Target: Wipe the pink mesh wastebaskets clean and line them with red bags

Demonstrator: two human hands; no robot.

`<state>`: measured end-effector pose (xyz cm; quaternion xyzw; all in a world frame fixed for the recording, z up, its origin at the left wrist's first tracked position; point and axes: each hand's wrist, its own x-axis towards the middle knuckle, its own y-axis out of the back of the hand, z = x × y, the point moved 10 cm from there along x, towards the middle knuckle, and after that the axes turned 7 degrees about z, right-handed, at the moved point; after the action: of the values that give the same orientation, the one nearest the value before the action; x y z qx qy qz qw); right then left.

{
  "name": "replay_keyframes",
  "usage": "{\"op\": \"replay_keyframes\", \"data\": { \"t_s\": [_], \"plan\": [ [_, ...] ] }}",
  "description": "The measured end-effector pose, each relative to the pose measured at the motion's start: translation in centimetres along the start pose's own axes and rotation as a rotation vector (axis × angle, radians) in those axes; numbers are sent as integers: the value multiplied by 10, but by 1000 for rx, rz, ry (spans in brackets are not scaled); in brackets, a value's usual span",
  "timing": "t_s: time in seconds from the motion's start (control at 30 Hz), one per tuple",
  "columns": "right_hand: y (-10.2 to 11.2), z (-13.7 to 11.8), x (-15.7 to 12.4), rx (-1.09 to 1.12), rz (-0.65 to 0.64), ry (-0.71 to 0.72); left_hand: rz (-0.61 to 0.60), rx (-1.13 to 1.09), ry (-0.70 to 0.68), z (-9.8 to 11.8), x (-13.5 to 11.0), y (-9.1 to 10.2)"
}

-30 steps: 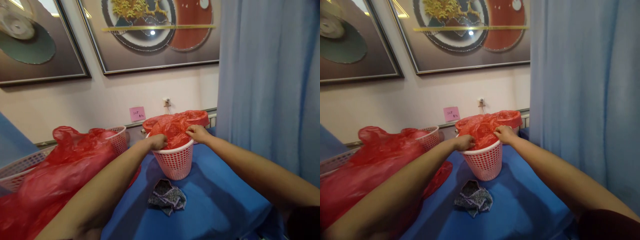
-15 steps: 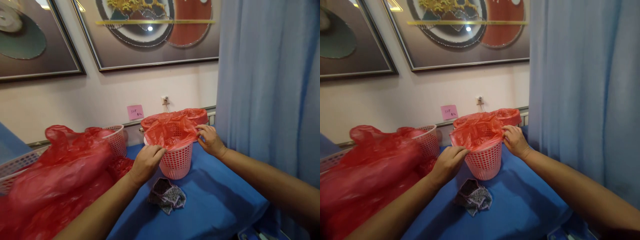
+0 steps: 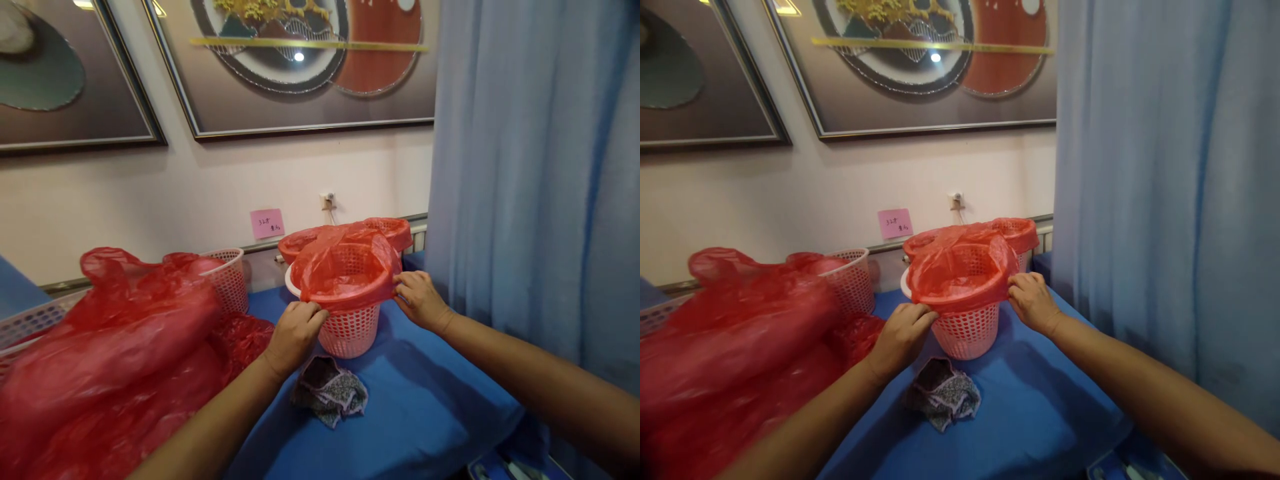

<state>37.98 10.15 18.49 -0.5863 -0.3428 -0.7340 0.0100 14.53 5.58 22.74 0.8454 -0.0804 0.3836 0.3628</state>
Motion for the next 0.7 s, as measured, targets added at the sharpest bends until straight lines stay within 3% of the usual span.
{"op": "replay_keyframes", "data": {
  "t_s": [0.13,0.3,0.37,0.43,0.5,0.57,0.7],
  "plan": [
    [4,-13,2,-7,0,-39,-72,6,126,-11,-8,-14],
    [46,-92,24,133,216,155,-103,-97,245,-10,-11,-21],
    [39,-115,43,149,165,145,-104,-163,292,-9,-12,-23],
    [19,-120,62,120,49,38,-90,-233,341,-10,-13,-22],
    [-4,-117,72,86,-91,-49,-37,-276,387,-14,-15,-13],
    [-19,-114,74,74,-200,-41,57,-239,394,-19,-14,5],
    [-15,-110,70,128,-264,118,222,-33,245,-23,3,51]
  ]
}}
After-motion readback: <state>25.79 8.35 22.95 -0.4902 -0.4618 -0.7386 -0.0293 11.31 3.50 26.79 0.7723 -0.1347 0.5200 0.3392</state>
